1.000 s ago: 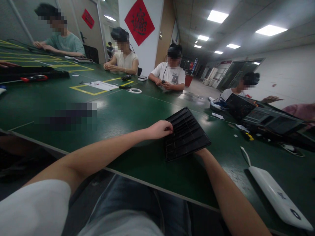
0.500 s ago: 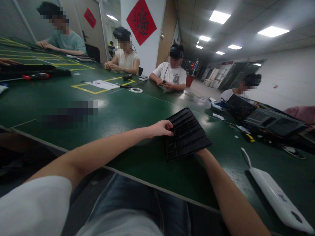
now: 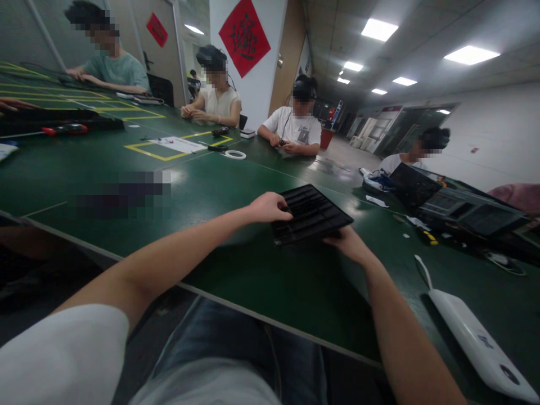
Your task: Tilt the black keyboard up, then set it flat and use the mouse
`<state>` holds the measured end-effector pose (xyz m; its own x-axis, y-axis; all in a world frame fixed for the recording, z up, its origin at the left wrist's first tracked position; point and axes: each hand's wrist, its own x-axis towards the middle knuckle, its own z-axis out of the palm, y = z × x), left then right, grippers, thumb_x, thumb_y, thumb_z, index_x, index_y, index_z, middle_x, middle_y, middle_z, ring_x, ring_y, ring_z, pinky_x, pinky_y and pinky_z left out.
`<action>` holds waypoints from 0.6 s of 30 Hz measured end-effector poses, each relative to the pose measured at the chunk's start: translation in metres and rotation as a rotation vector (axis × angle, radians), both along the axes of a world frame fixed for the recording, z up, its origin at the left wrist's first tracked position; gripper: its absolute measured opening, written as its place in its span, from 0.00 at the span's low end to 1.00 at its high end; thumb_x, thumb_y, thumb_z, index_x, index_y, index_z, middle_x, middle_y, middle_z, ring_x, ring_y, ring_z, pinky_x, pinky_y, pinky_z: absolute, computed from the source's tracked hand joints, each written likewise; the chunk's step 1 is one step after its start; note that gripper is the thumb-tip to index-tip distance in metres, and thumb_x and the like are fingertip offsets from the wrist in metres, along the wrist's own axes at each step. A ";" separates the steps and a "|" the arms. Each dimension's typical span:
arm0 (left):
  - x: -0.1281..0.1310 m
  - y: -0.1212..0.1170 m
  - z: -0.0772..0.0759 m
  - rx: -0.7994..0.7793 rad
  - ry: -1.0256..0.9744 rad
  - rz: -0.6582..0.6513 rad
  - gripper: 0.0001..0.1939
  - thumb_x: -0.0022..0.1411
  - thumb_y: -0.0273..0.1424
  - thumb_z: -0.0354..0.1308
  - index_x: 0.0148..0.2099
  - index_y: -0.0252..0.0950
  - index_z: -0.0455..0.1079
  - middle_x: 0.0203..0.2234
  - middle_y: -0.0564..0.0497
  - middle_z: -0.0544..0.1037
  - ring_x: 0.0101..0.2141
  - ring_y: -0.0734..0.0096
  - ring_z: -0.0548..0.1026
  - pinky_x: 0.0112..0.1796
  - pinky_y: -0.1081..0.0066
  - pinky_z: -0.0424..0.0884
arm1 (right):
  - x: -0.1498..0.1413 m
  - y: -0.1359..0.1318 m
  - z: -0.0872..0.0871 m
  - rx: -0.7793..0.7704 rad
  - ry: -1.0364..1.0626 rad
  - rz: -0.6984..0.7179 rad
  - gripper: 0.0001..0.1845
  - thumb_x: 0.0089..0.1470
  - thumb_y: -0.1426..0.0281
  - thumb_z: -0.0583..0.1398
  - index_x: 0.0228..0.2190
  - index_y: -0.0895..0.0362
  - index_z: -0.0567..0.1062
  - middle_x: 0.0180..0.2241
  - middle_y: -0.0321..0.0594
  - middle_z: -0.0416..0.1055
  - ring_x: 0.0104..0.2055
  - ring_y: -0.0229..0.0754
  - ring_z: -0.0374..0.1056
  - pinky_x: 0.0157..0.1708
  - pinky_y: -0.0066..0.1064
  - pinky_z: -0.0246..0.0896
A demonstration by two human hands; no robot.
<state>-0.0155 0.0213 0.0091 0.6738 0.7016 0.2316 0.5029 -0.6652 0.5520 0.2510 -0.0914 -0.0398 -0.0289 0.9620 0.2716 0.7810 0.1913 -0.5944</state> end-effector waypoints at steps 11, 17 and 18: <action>-0.086 0.082 0.009 0.061 0.511 0.609 0.24 0.52 0.46 0.57 0.37 0.26 0.71 0.30 0.42 0.74 0.39 0.61 0.69 0.40 0.68 0.65 | 0.061 -0.025 0.011 -0.351 -0.474 -0.703 0.34 0.50 0.63 0.59 0.57 0.60 0.61 0.60 0.51 0.57 0.61 0.64 0.51 0.55 0.57 0.51; -0.060 0.071 -0.001 0.062 0.512 0.526 0.23 0.50 0.48 0.56 0.34 0.31 0.74 0.33 0.41 0.75 0.38 0.56 0.72 0.35 0.68 0.66 | 0.046 -0.015 0.011 -0.359 -0.446 -0.552 0.26 0.52 0.69 0.57 0.52 0.66 0.67 0.52 0.56 0.67 0.55 0.58 0.62 0.54 0.47 0.56; -0.051 0.065 -0.004 0.072 0.475 0.482 0.22 0.50 0.48 0.56 0.34 0.31 0.74 0.32 0.42 0.75 0.37 0.57 0.73 0.34 0.69 0.66 | 0.039 -0.012 0.010 -0.304 -0.436 -0.487 0.25 0.51 0.70 0.57 0.51 0.66 0.68 0.51 0.55 0.68 0.55 0.56 0.62 0.55 0.45 0.56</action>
